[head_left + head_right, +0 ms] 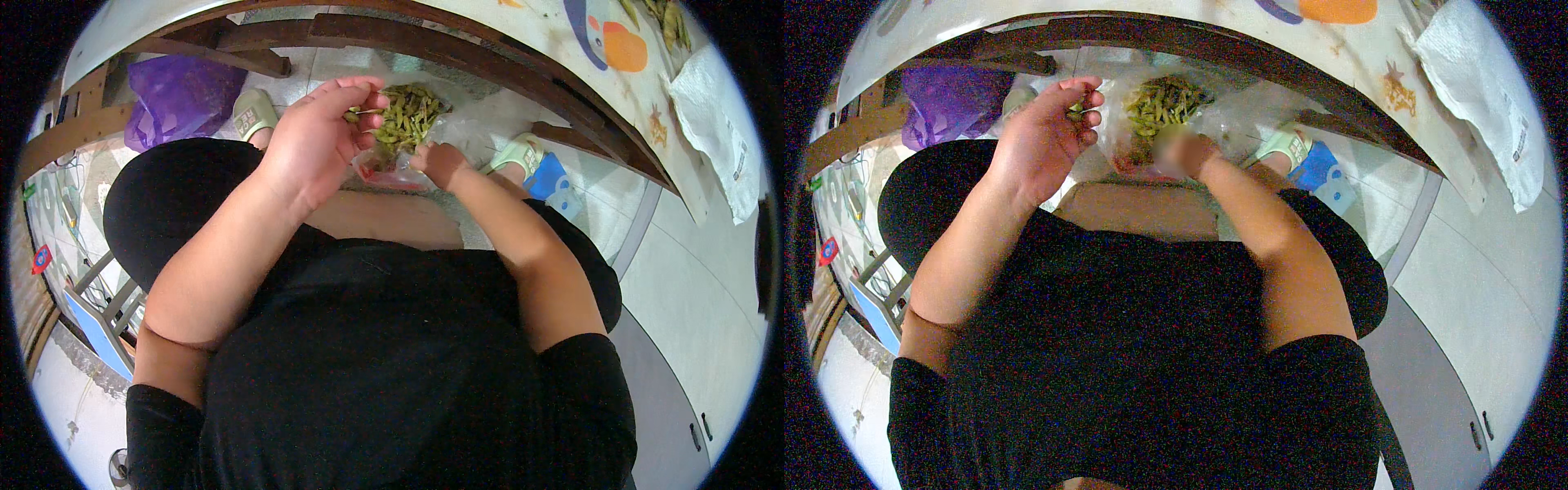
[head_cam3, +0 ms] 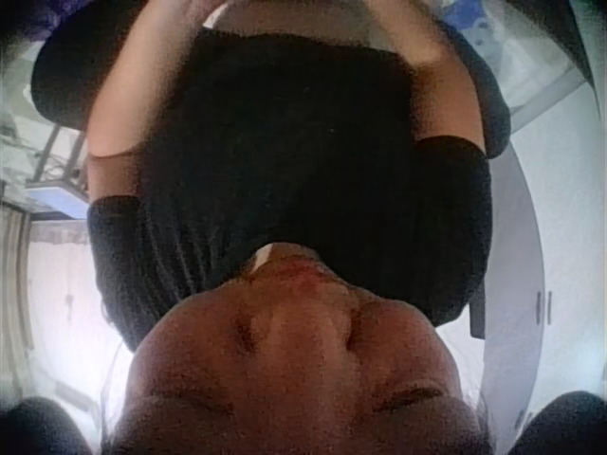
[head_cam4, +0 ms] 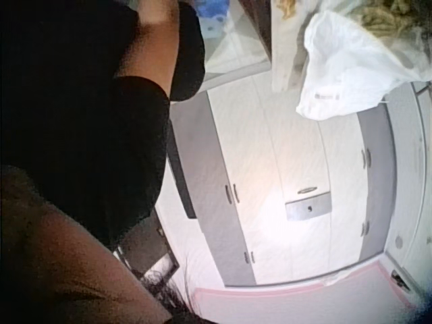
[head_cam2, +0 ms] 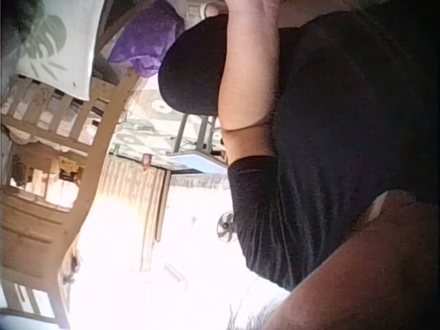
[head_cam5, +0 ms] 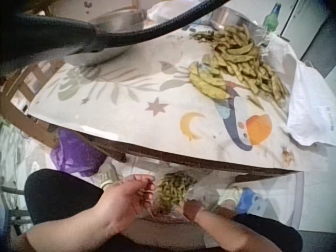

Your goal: The person sits on the floor and shells edamame beans by hand. They pick up pods from a pile on a table, squeeze the beans out into a metal bowl, and discard the empty pods into a plastic bag on the floor.

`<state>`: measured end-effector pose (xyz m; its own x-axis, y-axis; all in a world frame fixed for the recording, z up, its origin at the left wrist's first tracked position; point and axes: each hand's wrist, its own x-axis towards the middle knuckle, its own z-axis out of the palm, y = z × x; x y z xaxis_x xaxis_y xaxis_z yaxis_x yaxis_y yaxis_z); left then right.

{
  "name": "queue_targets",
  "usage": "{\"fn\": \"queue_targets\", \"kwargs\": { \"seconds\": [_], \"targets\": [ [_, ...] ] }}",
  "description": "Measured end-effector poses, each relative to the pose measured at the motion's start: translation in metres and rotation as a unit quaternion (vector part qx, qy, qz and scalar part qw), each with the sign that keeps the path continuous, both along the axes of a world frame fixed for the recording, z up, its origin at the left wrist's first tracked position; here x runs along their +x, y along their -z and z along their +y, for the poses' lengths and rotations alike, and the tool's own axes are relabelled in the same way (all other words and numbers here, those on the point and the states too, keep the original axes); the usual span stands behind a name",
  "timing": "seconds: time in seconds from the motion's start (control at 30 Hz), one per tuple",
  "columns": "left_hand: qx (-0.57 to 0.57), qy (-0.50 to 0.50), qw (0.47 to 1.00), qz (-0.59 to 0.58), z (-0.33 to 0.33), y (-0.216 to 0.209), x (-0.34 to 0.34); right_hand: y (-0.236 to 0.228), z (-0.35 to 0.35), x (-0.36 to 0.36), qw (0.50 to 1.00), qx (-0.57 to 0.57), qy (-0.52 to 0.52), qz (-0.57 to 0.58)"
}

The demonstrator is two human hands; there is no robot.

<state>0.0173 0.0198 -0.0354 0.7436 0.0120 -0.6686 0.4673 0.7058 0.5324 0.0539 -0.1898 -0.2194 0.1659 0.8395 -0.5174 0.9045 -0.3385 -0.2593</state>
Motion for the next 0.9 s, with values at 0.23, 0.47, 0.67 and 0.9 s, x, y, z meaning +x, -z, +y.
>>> {"fn": "queue_targets", "kwargs": {
  "seconds": [0.23,0.47,0.67,0.9],
  "targets": [
    [-0.003,-0.003,1.0,0.009,0.0,-0.006,0.001,-0.029,0.014,0.003,0.984,0.168,-0.045,-0.029],
    [-0.014,-0.007,1.0,0.007,0.002,-0.006,-0.002,-0.021,0.016,-0.002,0.979,0.203,-0.011,-0.035],
    [-0.014,-0.001,1.0,0.001,0.0,-0.009,-0.001,0.055,-0.02,-0.001,0.983,0.034,0.181,0.026],
    [-0.018,-0.01,1.0,-0.014,0.001,-0.01,-0.006,0.053,-0.026,0.032,0.671,0.05,0.598,0.436]
  ]
}}
